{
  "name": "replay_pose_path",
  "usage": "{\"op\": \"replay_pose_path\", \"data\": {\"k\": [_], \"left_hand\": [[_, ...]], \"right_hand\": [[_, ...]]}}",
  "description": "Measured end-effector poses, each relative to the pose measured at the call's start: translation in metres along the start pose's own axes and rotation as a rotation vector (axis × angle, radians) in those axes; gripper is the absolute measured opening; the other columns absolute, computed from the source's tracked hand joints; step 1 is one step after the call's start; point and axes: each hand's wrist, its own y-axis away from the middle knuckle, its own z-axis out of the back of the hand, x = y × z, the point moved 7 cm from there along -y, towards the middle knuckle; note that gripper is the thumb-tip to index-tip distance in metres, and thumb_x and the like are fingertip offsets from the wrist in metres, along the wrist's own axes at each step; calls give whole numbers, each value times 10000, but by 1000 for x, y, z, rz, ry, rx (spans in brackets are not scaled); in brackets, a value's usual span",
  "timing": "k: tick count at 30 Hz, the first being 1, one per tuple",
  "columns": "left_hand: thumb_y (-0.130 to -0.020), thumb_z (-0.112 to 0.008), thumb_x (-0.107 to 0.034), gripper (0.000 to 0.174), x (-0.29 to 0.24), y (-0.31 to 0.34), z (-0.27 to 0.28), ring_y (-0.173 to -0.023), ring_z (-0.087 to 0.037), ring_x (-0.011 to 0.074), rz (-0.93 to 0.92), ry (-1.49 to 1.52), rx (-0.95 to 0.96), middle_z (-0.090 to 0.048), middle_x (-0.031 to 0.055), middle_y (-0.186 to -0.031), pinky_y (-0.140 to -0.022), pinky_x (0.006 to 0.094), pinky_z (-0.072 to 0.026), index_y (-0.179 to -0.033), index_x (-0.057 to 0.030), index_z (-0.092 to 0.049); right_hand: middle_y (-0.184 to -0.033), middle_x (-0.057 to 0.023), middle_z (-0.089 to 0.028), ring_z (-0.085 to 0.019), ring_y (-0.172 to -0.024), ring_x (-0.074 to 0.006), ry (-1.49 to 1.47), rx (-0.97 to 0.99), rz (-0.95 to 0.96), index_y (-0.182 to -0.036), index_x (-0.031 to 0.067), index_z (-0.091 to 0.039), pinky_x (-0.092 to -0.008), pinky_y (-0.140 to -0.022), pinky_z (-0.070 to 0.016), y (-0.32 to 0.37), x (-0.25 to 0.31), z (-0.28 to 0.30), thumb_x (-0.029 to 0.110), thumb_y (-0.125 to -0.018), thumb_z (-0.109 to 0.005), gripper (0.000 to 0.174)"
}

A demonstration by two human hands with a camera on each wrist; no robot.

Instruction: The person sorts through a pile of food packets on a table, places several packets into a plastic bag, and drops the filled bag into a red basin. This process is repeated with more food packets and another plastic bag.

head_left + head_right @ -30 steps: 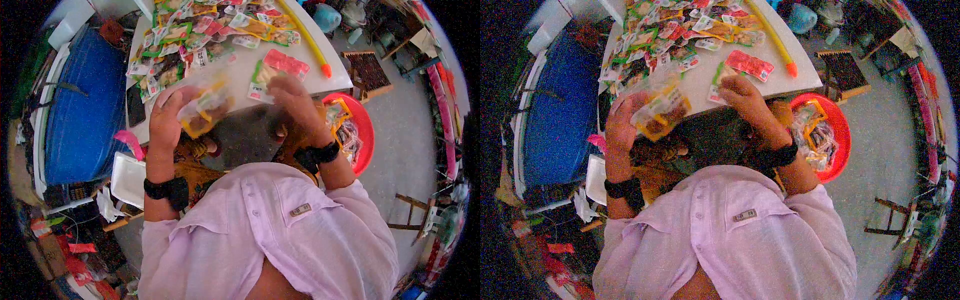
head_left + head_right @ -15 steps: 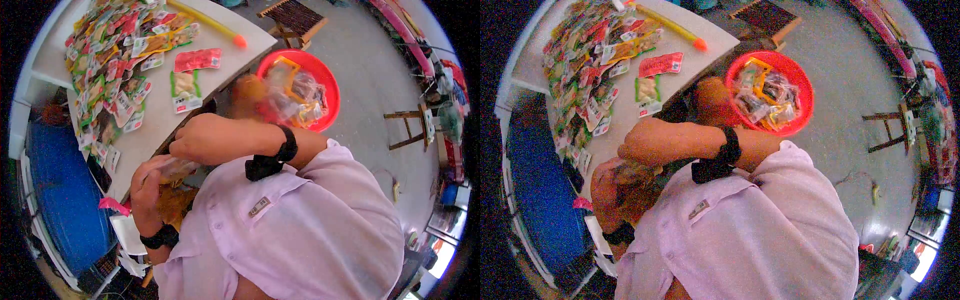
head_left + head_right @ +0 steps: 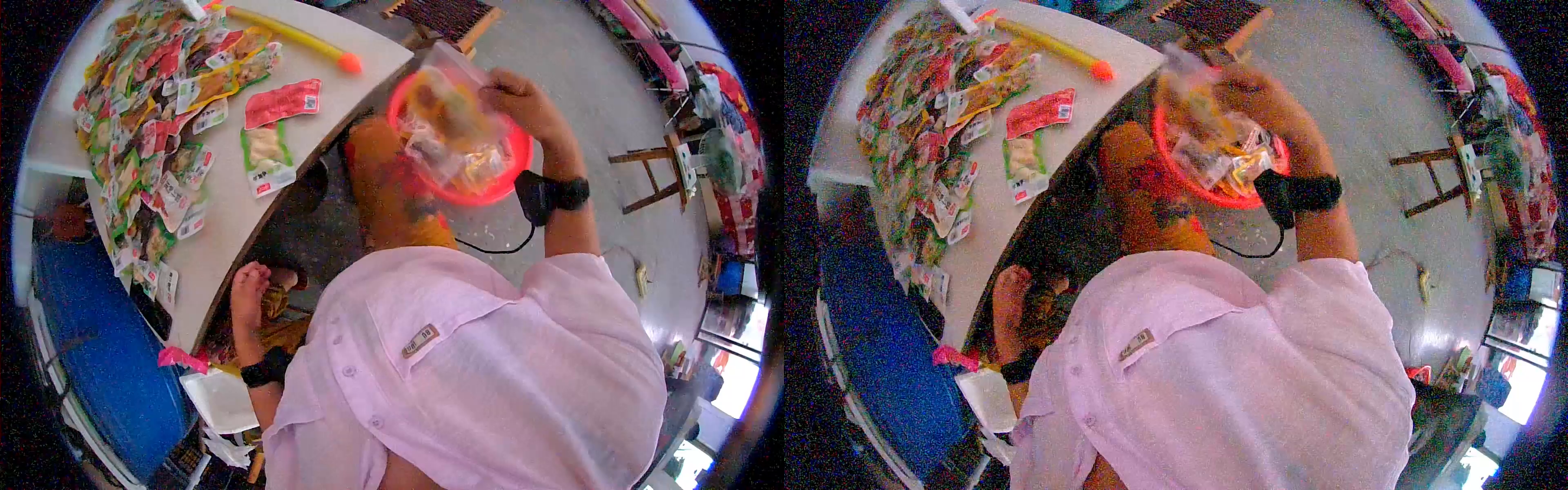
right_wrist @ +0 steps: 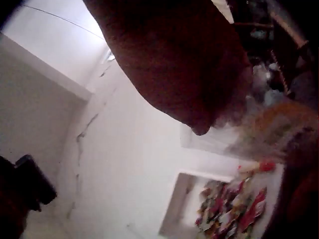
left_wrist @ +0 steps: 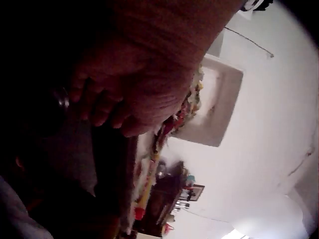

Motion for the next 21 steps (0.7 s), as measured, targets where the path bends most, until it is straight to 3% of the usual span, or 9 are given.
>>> {"op": "replay_pose_path", "data": {"k": [2, 5, 8, 12, 16, 18, 21], "left_hand": [[-774, -454, -180, 218, 24, -4, 2, -762, -475, 118, 57, -124, 30, -505, 37, -846, -669, 238, -379, -938, -36, -453], [-751, -492, -205, 227, 34, 0, 0, -705, -465, 92, 87, -302, -13, -506, 16, -792, -594, 208, -368, -906, -40, -478], [-744, -501, -211, 224, 47, 1, 2, -655, -448, 84, 97, -436, -29, -503, 9, -766, -553, 212, -363, -890, -42, -492], [-742, -497, -211, 220, 68, 0, 15, -627, -437, 91, 81, -538, -60, -498, 1, -746, -545, 225, -366, -881, -42, -500], [-747, -489, -217, 243, 94, -1, 25, -672, -465, 113, 257, -657, 25, -504, 24, -770, -590, 236, -383, -901, -29, -488], [-752, -482, -222, 258, 86, 7, 18, -697, -473, 122, 202, -581, -31, -504, 38, -786, -613, 240, -386, -917, -23, -476], [-760, -469, -227, 271, 98, 7, 25, -714, -478, 129, 214, -451, -61, -500, 47, -801, -628, 242, -388, -935, -20, -463]], "right_hand": [[-689, 20, -484, -456, -662, -74, -24, -89, -80, -794, 22, -491, -221, -588, -389, -2, -49, 10, 129, -749, -486, 116], [-645, 5, -471, -445, -622, -75, 489, -136, -165, -759, 16, -483, -230, -562, -388, -4, -146, 21, 165, -738, -494, 151], [-609, -67, -504, -494, -588, -155, 371, -169, -258, -740, 3, -492, -289, -552, -399, 22, -172, 16, 170, -734, -476, 168], [-705, -191, -533, -511, -691, -339, 700, -113, -444, -752, 4, -524, -408, -575, -396, 41, -315, 35, 197, -743, -380, 241], [-748, -199, -530, -517, -715, -332, 716, -134, -453, -763, 7, -515, -408, -598, -404, 59, -297, 43, 218, -754, -345, 271], [-775, -201, -527, -513, -723, -336, 836, -140, -493, -786, 17, -509, -408, -614, -404, 64, -302, 59, 208, -754, -347, 253], [-804, -193, -526, -511, -732, -337, 986, -394, -561, -819, 40, -500, -415, -619, -405, 72, -285, 98, 200, -746, -360, 224]]}}
